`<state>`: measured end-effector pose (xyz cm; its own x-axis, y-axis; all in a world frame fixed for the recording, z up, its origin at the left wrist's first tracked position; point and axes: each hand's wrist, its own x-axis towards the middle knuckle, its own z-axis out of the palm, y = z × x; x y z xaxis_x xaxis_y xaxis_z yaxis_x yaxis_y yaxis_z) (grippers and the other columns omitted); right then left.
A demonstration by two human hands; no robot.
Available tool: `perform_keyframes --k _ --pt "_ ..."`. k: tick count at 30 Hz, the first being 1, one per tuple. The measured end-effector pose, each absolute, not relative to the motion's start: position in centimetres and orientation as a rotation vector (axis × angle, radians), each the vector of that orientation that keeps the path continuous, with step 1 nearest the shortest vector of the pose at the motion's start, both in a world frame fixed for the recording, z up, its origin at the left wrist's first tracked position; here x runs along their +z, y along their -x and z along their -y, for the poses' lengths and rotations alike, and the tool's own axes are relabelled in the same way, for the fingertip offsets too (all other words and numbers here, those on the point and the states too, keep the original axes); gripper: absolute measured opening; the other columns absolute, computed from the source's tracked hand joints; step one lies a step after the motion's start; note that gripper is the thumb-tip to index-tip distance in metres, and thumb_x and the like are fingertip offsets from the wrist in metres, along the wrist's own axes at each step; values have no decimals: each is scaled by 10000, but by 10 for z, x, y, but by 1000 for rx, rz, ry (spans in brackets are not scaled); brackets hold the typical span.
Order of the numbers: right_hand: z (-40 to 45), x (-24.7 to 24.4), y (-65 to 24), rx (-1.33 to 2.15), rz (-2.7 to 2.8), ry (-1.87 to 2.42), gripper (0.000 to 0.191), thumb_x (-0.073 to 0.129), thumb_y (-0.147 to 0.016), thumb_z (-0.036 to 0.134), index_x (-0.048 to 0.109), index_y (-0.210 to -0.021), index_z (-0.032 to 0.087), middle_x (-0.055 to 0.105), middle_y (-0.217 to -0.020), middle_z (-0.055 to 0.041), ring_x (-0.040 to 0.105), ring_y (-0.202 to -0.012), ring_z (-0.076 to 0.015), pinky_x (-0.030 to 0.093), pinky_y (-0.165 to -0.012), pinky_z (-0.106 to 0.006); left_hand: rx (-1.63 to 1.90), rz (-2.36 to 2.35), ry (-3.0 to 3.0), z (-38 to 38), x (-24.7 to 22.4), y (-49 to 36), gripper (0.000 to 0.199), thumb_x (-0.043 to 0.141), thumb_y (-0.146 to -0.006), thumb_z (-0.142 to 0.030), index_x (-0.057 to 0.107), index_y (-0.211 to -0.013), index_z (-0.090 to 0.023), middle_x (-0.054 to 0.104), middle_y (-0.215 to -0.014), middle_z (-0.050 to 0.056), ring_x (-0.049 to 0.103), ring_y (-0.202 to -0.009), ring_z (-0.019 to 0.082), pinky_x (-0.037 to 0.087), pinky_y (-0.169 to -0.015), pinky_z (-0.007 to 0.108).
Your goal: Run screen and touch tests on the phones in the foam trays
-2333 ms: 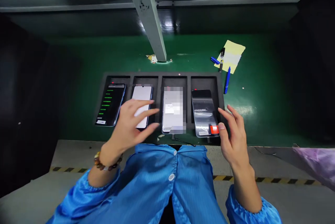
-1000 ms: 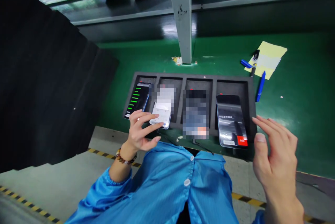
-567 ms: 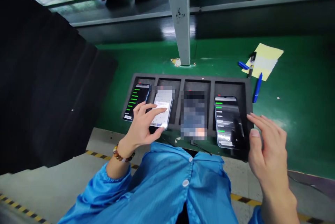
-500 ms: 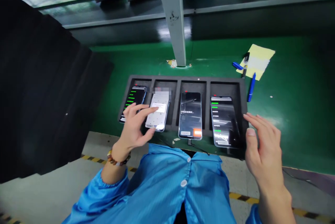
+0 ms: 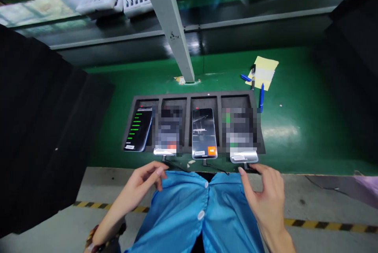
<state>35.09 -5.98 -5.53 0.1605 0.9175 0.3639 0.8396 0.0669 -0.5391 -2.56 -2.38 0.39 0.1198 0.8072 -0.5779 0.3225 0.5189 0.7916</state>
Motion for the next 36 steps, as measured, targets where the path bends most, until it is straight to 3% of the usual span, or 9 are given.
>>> perform_keyframes --k 7,14,17,23,24,27,29,31,36 --pt "55 -58 -344 284 1641 1778 196 738 -1036 404 666 -1066 224 716 -991 -45 691 -933 -226 527 -891 -361 693 -1350 -681 15 -13 9 577 846 -861 -682 787 -1157 -191 796 -1254 131 809 -887 238 677 -822 356" --pt "48 -55 -335 340 1582 1760 169 692 -1059 371 690 -999 213 605 -797 19 562 -696 -136 478 -711 -275 829 -1258 -479 11 -17 -12 614 901 -820 -650 823 -1177 -156 819 -1199 167 799 -855 222 670 -811 339" --pt "49 -55 -337 323 1549 1716 183 693 -1053 365 699 -965 205 655 -798 10 583 -669 -124 491 -669 -251 794 -1260 -512 13 -15 -8 666 846 -838 -726 818 -1187 -160 813 -1236 173 801 -881 241 664 -832 370" --pt "84 -35 -374 473 1801 1611 328 684 -1054 544 734 -985 227 784 -876 -9 726 -659 -126 564 -637 -179 751 -1633 -1154 9 10 73 591 620 -1008 -735 829 -1003 -183 795 -861 89 716 -765 222 564 -754 348" --pt "85 -29 -374 523 1866 1566 315 674 -1062 538 715 -975 238 781 -855 1 741 -658 -124 560 -617 -161 844 -1751 -1270 1 15 90 546 601 -1033 -702 818 -994 -202 785 -865 70 701 -786 220 549 -756 345" --pt "72 -7 -338 749 2074 1361 237 593 -1117 482 692 -1083 270 791 -909 11 794 -754 -128 591 -685 -142 897 -1958 -1666 -44 18 127 415 572 -1088 -573 806 -1097 -230 813 -1142 73 704 -1102 258 513 -1021 401" --pt "60 5 -289 891 2239 1212 229 501 -1158 425 677 -1138 281 795 -1002 -6 811 -847 -135 612 -739 -167 800 -1909 -1935 -89 10 136 404 548 -1100 -529 789 -1228 -231 799 -1271 82 653 -1231 279 457 -1133 445" --pt "49 8 -235 890 2392 1108 305 422 -1176 448 662 -1193 262 785 -1076 -41 800 -793 -154 614 -676 -225 647 -1837 -2135 -133 -2 136 419 534 -1100 -518 763 -1318 -241 779 -1340 81 587 -1302 303 374 -1202 499" --pt "26 1 -143 579 2670 873 314 415 -1173 329 648 -994 220 694 -895 -32 738 -698 -188 522 -596 -304 508 -1677 -2267 -182 -13 129 498 542 -1077 -597 740 -1333 -217 804 -1125 82 568 -1197 308 319 -1202 536"
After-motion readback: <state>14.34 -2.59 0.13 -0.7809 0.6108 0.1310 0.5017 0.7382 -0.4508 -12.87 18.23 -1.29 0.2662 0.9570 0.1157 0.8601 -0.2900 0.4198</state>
